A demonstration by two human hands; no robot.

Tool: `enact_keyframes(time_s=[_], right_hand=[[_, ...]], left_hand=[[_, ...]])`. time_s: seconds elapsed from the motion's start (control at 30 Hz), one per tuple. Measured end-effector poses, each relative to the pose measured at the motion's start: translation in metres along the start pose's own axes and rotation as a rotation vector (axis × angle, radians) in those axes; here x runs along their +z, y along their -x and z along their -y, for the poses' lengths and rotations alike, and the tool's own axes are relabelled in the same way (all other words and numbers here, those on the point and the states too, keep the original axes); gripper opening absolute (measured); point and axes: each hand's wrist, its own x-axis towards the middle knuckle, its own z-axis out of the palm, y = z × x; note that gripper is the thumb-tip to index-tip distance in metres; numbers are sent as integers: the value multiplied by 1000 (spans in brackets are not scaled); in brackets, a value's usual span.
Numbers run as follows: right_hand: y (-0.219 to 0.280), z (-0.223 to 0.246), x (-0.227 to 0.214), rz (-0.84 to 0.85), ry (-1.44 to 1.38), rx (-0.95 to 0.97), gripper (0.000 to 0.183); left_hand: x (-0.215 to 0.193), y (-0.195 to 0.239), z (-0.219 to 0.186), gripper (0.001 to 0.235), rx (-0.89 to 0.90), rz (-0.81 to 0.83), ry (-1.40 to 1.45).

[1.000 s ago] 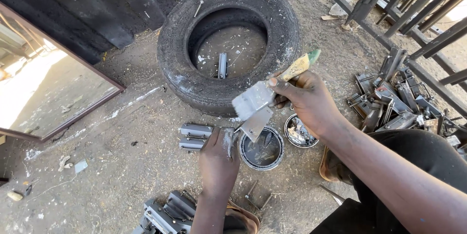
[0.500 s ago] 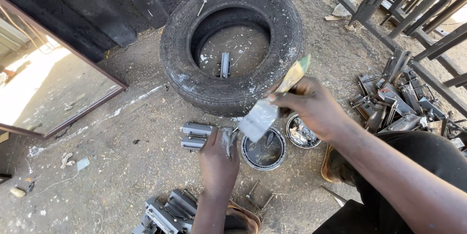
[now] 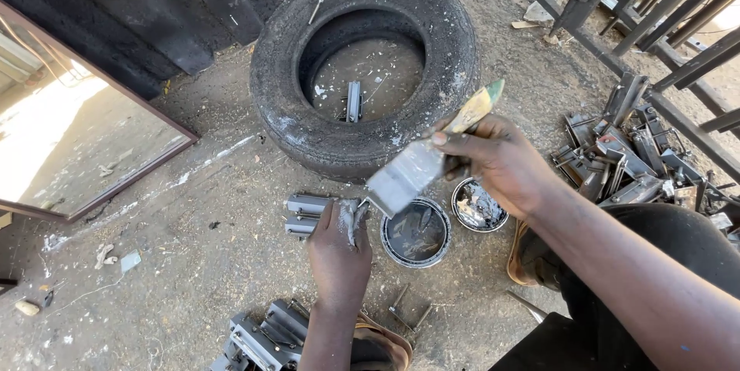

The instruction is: Painting metal components with a brush and assembling them with bolts.

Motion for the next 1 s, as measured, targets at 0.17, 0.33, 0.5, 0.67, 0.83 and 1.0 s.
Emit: enact_keyframes(time_s=[0.17,0.33,0.5,0.67,0.83,1.0], right_hand=[[-4,1,14,-179,221,134,8],[11,23,35,-346,468,87,8],[19,-11,28,160,-61,-213,13],[4,-15,12,-47,47,-62,18],[17,-6,24,-16,-81,-281,14],[19,-7,18,158,316,-174,24]], left_hand=[[-9,-1,-5,32,15,-8,85],[-11,-1,-1,41,-35,-20,46],[-20,-12,-13,20,-27,-51,191],[-31,-15,-22,8,-6,-130,266],[-40,-17,-34,6,-96,-145,300],[-52,-20,-31,13,-13,-197,253]])
